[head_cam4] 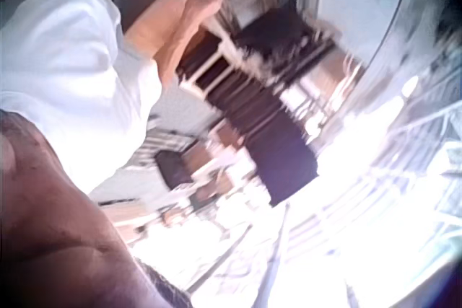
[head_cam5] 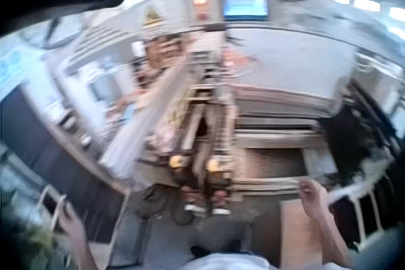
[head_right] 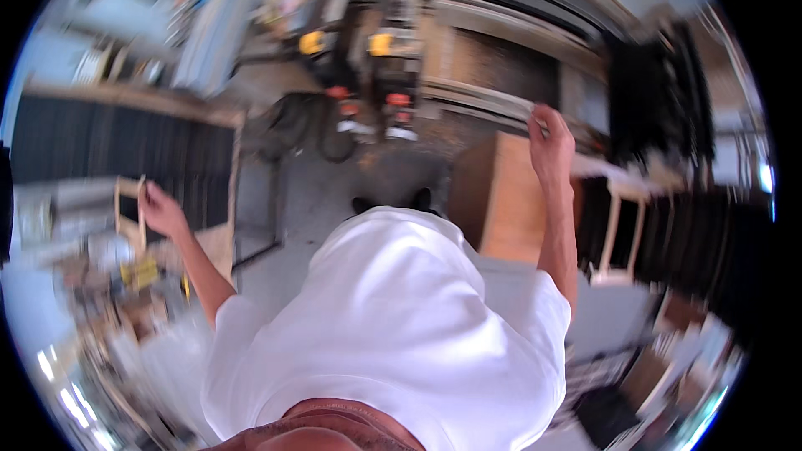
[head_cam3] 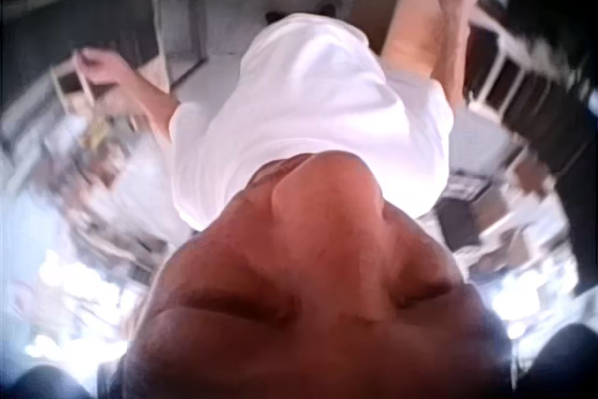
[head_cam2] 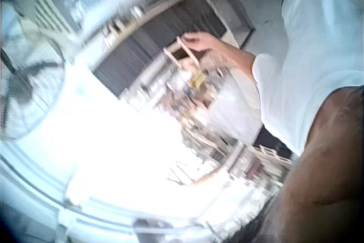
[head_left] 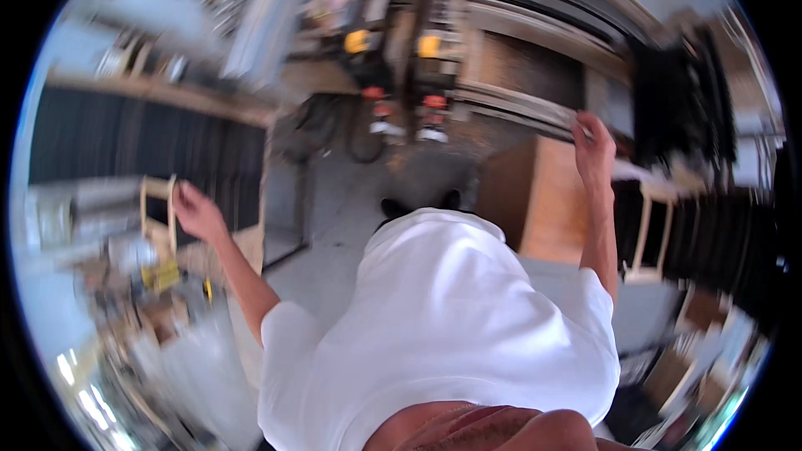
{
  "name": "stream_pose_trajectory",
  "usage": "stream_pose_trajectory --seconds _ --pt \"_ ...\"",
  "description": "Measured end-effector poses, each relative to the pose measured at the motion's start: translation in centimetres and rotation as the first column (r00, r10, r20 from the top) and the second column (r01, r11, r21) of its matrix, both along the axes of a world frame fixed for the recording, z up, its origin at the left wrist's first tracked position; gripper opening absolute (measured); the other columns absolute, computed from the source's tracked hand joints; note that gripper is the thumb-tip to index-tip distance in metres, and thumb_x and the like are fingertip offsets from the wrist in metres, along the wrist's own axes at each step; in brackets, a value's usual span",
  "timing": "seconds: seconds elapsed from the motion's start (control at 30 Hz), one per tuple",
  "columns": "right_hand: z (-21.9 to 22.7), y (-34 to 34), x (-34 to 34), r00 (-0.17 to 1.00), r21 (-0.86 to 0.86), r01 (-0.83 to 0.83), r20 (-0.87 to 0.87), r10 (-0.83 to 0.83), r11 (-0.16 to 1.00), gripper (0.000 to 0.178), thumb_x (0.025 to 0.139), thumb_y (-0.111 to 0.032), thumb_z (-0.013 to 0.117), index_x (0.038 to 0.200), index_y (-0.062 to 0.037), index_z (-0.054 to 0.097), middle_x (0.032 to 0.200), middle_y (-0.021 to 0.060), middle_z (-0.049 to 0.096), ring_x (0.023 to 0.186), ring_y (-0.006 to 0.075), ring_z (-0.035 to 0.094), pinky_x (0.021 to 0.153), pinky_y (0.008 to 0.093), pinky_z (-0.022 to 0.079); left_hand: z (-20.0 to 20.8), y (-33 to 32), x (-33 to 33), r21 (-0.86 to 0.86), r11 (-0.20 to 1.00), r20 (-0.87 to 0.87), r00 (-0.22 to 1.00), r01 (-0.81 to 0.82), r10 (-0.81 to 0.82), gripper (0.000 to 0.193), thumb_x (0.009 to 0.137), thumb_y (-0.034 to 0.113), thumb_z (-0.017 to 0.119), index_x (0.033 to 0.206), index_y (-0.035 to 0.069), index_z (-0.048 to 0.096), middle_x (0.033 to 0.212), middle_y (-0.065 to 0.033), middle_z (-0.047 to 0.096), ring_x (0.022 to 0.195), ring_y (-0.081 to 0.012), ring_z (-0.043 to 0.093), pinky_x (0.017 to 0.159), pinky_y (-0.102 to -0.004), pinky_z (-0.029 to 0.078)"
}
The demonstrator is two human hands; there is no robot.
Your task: The person repeatedly picks up small wooden frames from a conveyor belt, places them into a machine jig, and removes them after processing. The frames are then placed back onto the belt. The cycle continues throughout the clip.
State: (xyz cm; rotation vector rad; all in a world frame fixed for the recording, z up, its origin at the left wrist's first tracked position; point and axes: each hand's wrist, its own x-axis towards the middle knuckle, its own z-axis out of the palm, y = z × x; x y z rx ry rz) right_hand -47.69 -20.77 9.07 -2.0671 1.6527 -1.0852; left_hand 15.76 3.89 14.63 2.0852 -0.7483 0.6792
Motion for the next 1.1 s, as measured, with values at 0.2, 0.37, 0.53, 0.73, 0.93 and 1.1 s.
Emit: stream_pose_trajectory --seconds 0.2,0.37,0.53,0.73,0.93,1.1 --pt "4.4 3.3 -13.8 0.806 -0.264 0.382 -0.372 -0.459 0.886 0.025 0.078 -0.013 0.071 0.099 -0.0067 0.061 0.115 0.0129 0.062 0.106 0.0334 0.056 0.089 0.0425 0.045 -10.6 -10.1 -14.2 -0.366 0.766 -0.515 0.570 0.529 -0.640 0.025 0.096 0.014 0.054 0.112 -0.004 0.058 0.102 -0.0130 0.064 0.088 -0.0185 0.064 0.082 -0.0300 0.054" --pt "0.7 11.3 -19.2 0.676 0.162 0.657 -0.560 -0.480 0.736 0.038 0.078 -0.029 0.071 0.107 -0.0085 0.059 0.112 0.0130 0.062 0.106 0.0351 0.057 0.084 0.0453 0.046 -11.0 -17.1 -21.0 -0.274 0.617 -0.664 0.318 0.738 -0.676 0.026 0.095 0.013 0.056 0.116 -0.004 0.059 0.105 -0.0118 0.065 0.088 -0.0166 0.065 0.080 -0.0268 0.053" --pt "-3.2 16.8 -19.5 0.699 0.160 0.714 -0.125 -0.704 0.681 0.030 0.083 -0.011 0.067 0.110 -0.0036 0.058 0.091 0.0150 0.066 0.086 0.0283 0.064 0.077 0.0381 0.049 -9.0 -26.3 -22.2 -0.339 0.541 -0.697 0.181 0.770 -0.694 0.026 0.095 0.014 0.057 0.115 -0.002 0.060 0.100 -0.0092 0.067 0.087 -0.0150 0.066 0.080 -0.0262 0.053" --pt "-0.8 14.9 -16.0 0.571 0.068 0.818 -0.224 -0.790 0.572 0.024 0.086 -0.009 0.064 0.108 -0.0001 0.062 0.094 0.0135 0.066 0.087 0.0238 0.064 0.078 0.0340 0.049 -8.8 -40.9 -20.4 -0.464 0.515 -0.689 0.072 0.721 -0.721 0.032 0.095 0.020 0.057 0.118 -0.002 0.058 0.102 -0.0110 0.067 0.088 -0.0175 0.067 0.079 -0.0284 0.055" --pt "3.4 9.7 -8.9 0.649 0.062 0.757 0.040 -0.759 0.651 0.023 0.087 -0.003 0.064 0.109 0.0006 0.062 0.100 0.0090 0.066 0.090 0.0173 0.062 0.083 0.0297 0.049 -9.8 -57.0 -16.6 -0.612 0.622 -0.780 -0.245 0.488 -0.576 0.055 0.095 0.034 0.056 0.133 -0.004 0.042 0.127 -0.0202 0.053 0.112 -0.0303 0.058 0.089 -0.0388 0.053" --pt "5.7 5.0 -1.0 0.803 0.096 0.577 0.117 -0.585 0.811 0.024 0.084 0.002 0.066 0.108 -0.0008 0.063 0.100 0.0062 0.063 0.092 0.0151 0.060 0.084 0.0273 0.048 -12.7 -67.6 -14.5 -0.685 0.697 -0.719 -0.355 0.213 -0.598 0.067 0.087 0.050 0.063 0.119 -0.006 0.045 0.100 -0.0165 0.053 0.098 -0.0344 0.058 0.088 -0.0482 0.054"
